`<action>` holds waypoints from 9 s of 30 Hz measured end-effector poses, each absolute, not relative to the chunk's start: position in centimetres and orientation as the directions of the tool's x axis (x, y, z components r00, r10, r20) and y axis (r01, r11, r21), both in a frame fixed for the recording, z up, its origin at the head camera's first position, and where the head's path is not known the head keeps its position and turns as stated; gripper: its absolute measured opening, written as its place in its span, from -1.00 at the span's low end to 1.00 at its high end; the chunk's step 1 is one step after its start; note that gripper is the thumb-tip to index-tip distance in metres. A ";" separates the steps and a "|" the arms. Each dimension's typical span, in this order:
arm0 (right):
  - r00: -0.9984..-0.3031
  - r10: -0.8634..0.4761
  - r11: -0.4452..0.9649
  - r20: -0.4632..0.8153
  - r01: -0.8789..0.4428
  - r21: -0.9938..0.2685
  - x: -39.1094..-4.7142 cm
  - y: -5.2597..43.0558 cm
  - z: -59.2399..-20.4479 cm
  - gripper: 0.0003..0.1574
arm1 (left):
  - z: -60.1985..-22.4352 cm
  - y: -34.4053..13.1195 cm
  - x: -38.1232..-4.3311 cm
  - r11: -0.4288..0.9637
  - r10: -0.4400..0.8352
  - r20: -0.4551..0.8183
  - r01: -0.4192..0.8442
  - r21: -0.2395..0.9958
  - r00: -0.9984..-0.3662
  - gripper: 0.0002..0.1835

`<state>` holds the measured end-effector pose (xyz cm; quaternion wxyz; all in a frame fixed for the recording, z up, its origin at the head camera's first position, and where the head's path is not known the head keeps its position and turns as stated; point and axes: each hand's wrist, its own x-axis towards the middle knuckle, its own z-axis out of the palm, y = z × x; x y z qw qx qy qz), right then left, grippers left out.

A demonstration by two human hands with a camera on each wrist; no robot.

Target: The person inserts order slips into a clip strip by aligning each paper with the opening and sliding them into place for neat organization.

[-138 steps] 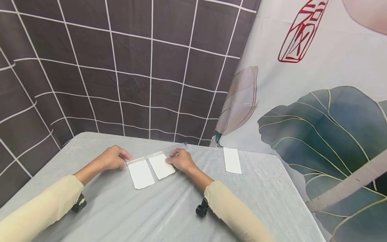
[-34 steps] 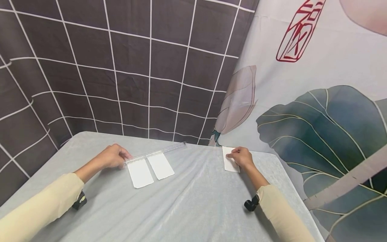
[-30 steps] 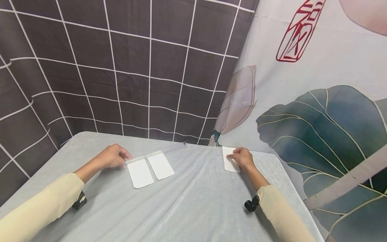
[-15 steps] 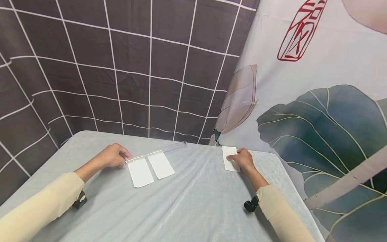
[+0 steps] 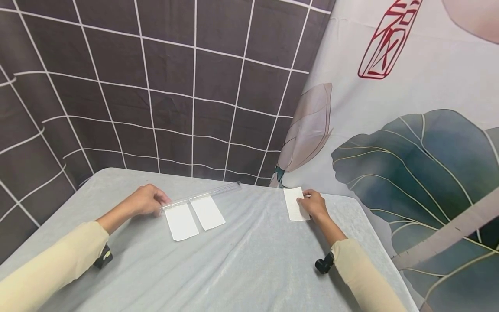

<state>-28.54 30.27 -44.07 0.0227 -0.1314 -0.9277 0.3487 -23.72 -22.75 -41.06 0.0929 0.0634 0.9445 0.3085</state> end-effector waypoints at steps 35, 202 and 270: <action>-0.990 0.144 0.687 0.000 0.100 -0.719 -28.8 28.7 -43.7 -0.50 | -41.4 -22.7 -23.8 0.804 0.179 -0.135 0.066 0.591 -0.975 -0.47; -1.000 -0.009 0.594 -0.007 0.000 -0.805 -31.3 14.8 -44.5 -0.70 | -41.6 -23.0 -24.1 0.795 0.170 -0.144 0.049 0.604 -0.975 -0.46; -0.992 -0.010 0.639 0.129 -0.105 -0.762 -31.7 13.1 -44.6 -0.83 | -41.6 -23.3 -23.4 0.779 0.190 -0.107 0.084 0.622 -0.976 -0.44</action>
